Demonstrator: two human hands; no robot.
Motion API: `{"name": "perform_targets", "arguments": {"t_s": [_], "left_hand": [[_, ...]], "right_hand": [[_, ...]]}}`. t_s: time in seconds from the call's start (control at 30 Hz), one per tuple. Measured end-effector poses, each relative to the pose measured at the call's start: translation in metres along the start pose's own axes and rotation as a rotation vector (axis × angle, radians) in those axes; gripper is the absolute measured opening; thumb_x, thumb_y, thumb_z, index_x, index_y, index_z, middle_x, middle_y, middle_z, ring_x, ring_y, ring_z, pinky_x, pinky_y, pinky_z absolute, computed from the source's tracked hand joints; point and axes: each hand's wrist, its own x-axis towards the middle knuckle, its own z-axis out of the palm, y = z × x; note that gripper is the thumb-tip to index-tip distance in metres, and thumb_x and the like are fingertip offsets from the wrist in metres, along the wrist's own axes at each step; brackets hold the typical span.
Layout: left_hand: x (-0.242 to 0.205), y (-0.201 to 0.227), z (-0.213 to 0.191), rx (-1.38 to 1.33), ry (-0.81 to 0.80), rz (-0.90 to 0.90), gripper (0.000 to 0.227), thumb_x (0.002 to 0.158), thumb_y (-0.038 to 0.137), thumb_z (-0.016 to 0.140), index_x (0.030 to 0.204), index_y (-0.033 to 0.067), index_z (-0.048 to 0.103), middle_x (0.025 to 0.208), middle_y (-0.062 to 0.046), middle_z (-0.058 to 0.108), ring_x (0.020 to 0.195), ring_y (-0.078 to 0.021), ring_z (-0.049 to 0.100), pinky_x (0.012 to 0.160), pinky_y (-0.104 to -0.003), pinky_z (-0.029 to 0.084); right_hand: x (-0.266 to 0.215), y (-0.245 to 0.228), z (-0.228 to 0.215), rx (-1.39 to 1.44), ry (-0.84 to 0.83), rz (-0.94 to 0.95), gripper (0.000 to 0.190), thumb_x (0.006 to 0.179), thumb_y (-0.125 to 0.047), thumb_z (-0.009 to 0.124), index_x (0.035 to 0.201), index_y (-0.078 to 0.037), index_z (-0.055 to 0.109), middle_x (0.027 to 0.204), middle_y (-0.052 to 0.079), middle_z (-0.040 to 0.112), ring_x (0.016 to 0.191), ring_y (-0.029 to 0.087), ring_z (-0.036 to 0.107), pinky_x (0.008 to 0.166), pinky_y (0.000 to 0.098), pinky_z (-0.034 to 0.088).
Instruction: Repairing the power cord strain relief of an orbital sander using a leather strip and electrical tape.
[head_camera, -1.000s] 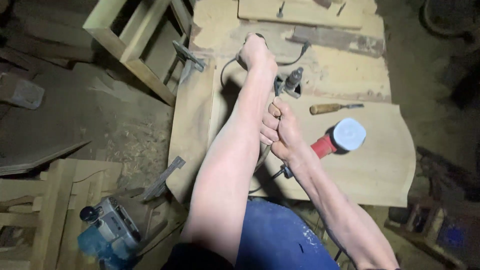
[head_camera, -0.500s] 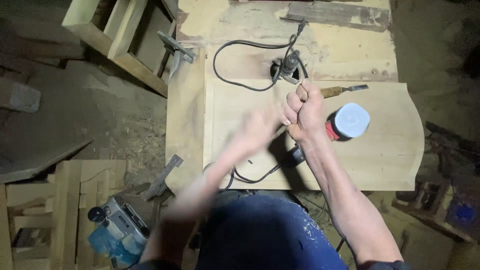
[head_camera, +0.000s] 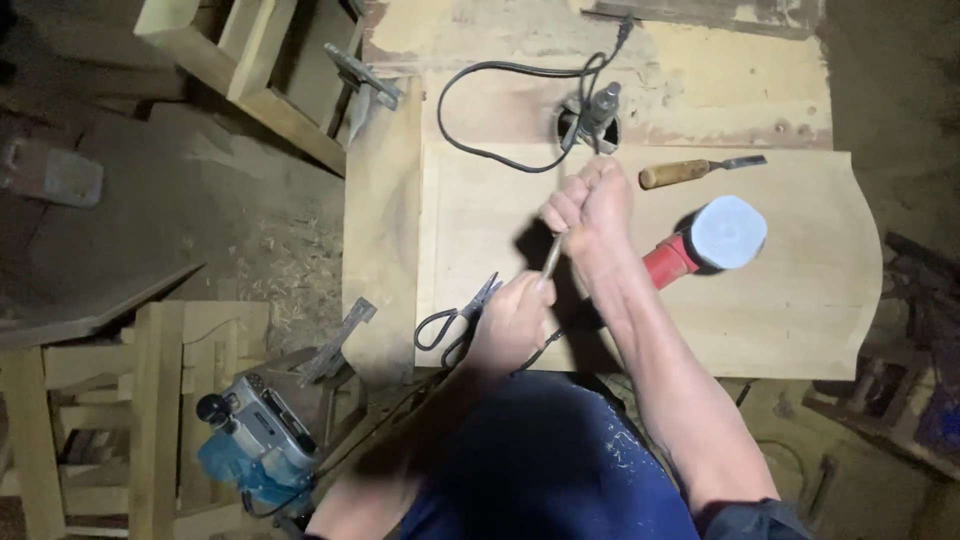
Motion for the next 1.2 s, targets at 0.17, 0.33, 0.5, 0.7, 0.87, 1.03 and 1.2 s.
{"name": "perform_targets", "arguments": {"t_s": [0.17,0.33,0.5,0.7,0.87,1.03,1.2], "left_hand": [[-0.020,-0.104,-0.016,1.172,0.477,0.745,0.027,0.102,0.047,0.045,0.092,0.0285,0.062,0.084,0.007,0.056,0.070,-0.0156,0.062,0.054,-0.029,0.053],[0.022,0.029,-0.026,0.478,0.071,0.118,0.036,0.107,0.046,0.045,0.095,0.0177,0.063,0.070,0.000,0.065,0.070,-0.0153,0.069,0.068,-0.031,0.056],[-0.009,-0.059,0.012,0.553,0.195,0.123,0.026,0.106,0.043,0.051,0.101,0.0230,0.067,0.071,-0.005,0.068,0.076,-0.0215,0.075,0.069,-0.032,0.054],[-0.051,-0.117,-0.006,1.148,-0.030,0.403,0.047,0.090,0.023,0.057,0.137,0.0263,0.059,0.147,-0.012,0.052,0.135,-0.0333,0.050,0.106,-0.059,0.037],[-0.004,0.107,0.005,0.404,0.054,-0.310,0.053,0.086,0.044,0.048,0.133,0.0234,0.063,0.129,-0.001,0.072,0.124,-0.0236,0.062,0.108,-0.035,0.042],[-0.007,-0.024,0.020,0.809,-0.004,0.175,0.007,0.095,0.017,0.048,0.098,0.0190,0.054,0.088,0.000,0.060,0.061,-0.0250,0.061,0.053,-0.042,0.047],[-0.012,-0.030,-0.003,0.724,-0.179,0.149,0.014,0.102,0.024,0.043,0.096,0.0180,0.054,0.079,0.001,0.058,0.066,-0.0172,0.060,0.057,-0.037,0.045]], "right_hand": [[-0.010,0.014,0.014,0.019,0.057,-0.006,0.036,0.098,-0.018,0.032,0.062,-0.022,0.028,0.048,-0.006,0.015,0.031,0.010,0.015,0.030,0.0262,0.014],[-0.015,0.006,0.028,-0.014,0.003,-0.053,0.036,0.090,-0.017,0.041,0.059,-0.023,0.024,0.051,-0.005,0.012,0.033,0.009,0.013,0.032,0.0262,0.015],[0.035,-0.031,-0.002,-0.001,0.072,-0.105,0.030,0.094,-0.014,0.028,0.066,-0.024,0.031,0.053,-0.006,0.018,0.037,0.011,0.014,0.034,0.0275,0.013],[0.050,-0.083,-0.050,0.142,0.362,-0.191,0.017,0.076,-0.012,0.036,0.063,-0.021,0.030,0.056,-0.002,0.021,0.042,0.014,0.012,0.039,0.0318,0.005],[0.024,-0.079,-0.019,0.111,0.217,-0.167,0.030,0.087,-0.010,0.036,0.060,-0.023,0.034,0.052,-0.006,0.024,0.040,0.011,0.015,0.038,0.0316,0.005],[0.025,-0.089,-0.025,0.115,0.273,-0.174,0.027,0.084,-0.009,0.037,0.060,-0.020,0.033,0.050,-0.004,0.022,0.040,0.012,0.014,0.039,0.0317,0.005],[0.037,-0.094,-0.057,0.080,0.216,-0.181,0.027,0.086,-0.021,0.041,0.062,-0.023,0.030,0.056,-0.004,0.024,0.039,0.012,0.015,0.037,0.0315,0.008]]}}
